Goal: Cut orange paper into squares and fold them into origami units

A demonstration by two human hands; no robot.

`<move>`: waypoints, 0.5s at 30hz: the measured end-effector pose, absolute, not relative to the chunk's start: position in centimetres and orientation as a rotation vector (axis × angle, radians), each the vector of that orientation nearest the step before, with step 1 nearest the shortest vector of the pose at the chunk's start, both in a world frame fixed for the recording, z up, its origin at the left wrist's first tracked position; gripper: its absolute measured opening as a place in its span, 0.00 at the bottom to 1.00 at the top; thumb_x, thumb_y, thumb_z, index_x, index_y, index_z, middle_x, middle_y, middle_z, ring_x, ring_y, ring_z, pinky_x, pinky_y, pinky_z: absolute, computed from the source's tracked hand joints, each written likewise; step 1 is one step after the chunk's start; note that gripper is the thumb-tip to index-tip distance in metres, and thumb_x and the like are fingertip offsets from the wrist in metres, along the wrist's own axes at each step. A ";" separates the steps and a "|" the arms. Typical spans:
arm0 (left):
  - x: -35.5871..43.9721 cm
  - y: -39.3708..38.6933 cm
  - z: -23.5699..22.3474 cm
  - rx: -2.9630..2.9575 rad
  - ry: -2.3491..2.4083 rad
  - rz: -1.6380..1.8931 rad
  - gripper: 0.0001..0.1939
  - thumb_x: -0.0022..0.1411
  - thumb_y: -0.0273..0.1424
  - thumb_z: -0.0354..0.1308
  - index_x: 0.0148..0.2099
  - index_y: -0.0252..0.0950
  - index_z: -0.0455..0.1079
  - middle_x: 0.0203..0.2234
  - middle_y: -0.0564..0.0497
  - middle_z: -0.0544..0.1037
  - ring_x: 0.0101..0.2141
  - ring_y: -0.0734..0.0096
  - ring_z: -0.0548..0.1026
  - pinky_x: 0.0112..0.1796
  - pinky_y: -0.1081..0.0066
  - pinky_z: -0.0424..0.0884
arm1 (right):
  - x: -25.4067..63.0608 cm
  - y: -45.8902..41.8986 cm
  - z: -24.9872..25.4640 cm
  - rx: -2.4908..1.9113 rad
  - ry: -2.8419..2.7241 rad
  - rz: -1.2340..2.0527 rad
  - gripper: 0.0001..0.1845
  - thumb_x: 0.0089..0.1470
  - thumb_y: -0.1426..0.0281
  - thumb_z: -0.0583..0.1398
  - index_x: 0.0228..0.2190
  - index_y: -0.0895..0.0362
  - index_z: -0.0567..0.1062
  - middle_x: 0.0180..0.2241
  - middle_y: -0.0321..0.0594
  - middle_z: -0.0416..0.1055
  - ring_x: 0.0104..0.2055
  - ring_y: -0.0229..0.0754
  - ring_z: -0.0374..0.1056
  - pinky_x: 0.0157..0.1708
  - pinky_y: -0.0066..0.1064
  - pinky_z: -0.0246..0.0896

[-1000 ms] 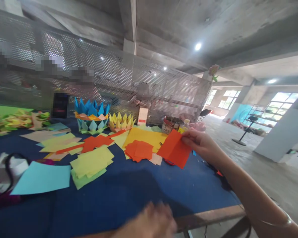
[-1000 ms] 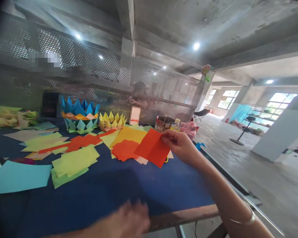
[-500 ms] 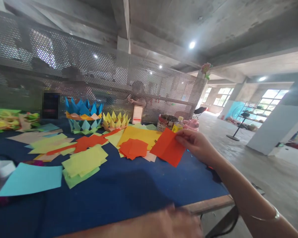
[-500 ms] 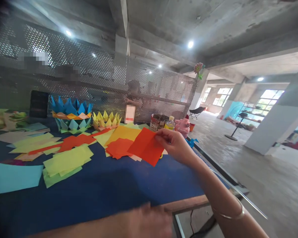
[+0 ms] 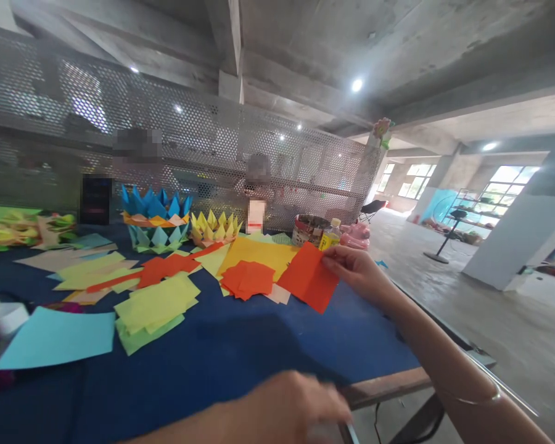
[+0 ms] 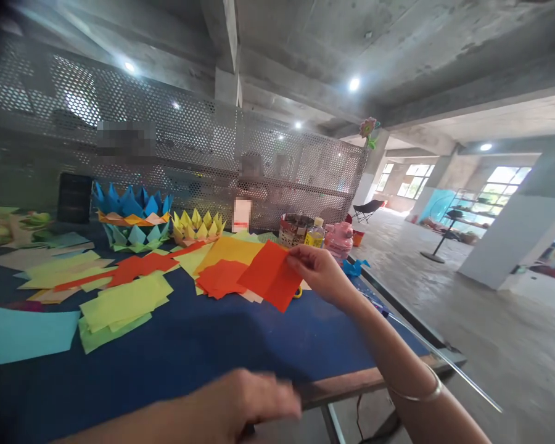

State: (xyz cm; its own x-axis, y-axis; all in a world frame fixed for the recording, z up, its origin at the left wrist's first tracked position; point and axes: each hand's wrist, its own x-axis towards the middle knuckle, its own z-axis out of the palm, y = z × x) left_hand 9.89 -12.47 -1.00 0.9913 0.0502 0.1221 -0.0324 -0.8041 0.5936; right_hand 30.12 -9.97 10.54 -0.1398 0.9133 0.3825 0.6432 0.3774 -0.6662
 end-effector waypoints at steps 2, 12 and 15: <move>10.1 -10.6 -0.5 2.568 0.400 0.349 0.34 0.68 0.48 0.49 0.67 0.31 0.56 0.66 0.37 0.57 0.65 0.49 0.56 0.62 0.55 0.55 | 29.8 -9.7 10.4 -1.343 -1.871 0.463 0.15 0.55 0.58 0.58 0.34 0.58 0.73 0.30 0.40 0.73 0.30 0.40 0.67 0.28 0.31 0.61; 12.7 -10.5 -1.2 2.674 0.186 0.358 0.28 0.70 0.47 0.43 0.66 0.41 0.59 0.65 0.47 0.62 0.66 0.57 0.55 0.63 0.56 0.53 | 29.7 -10.0 10.2 -1.355 -1.886 0.468 0.15 0.55 0.59 0.57 0.36 0.59 0.73 0.30 0.40 0.72 0.29 0.40 0.65 0.28 0.31 0.59; 12.8 -9.4 -0.7 2.668 0.528 0.398 0.34 0.69 0.44 0.45 0.66 0.23 0.56 0.62 0.27 0.62 0.63 0.44 0.60 0.60 0.47 0.54 | 29.6 -9.9 10.0 -1.339 -1.883 0.476 0.15 0.56 0.60 0.57 0.35 0.59 0.73 0.29 0.39 0.72 0.28 0.38 0.65 0.27 0.29 0.58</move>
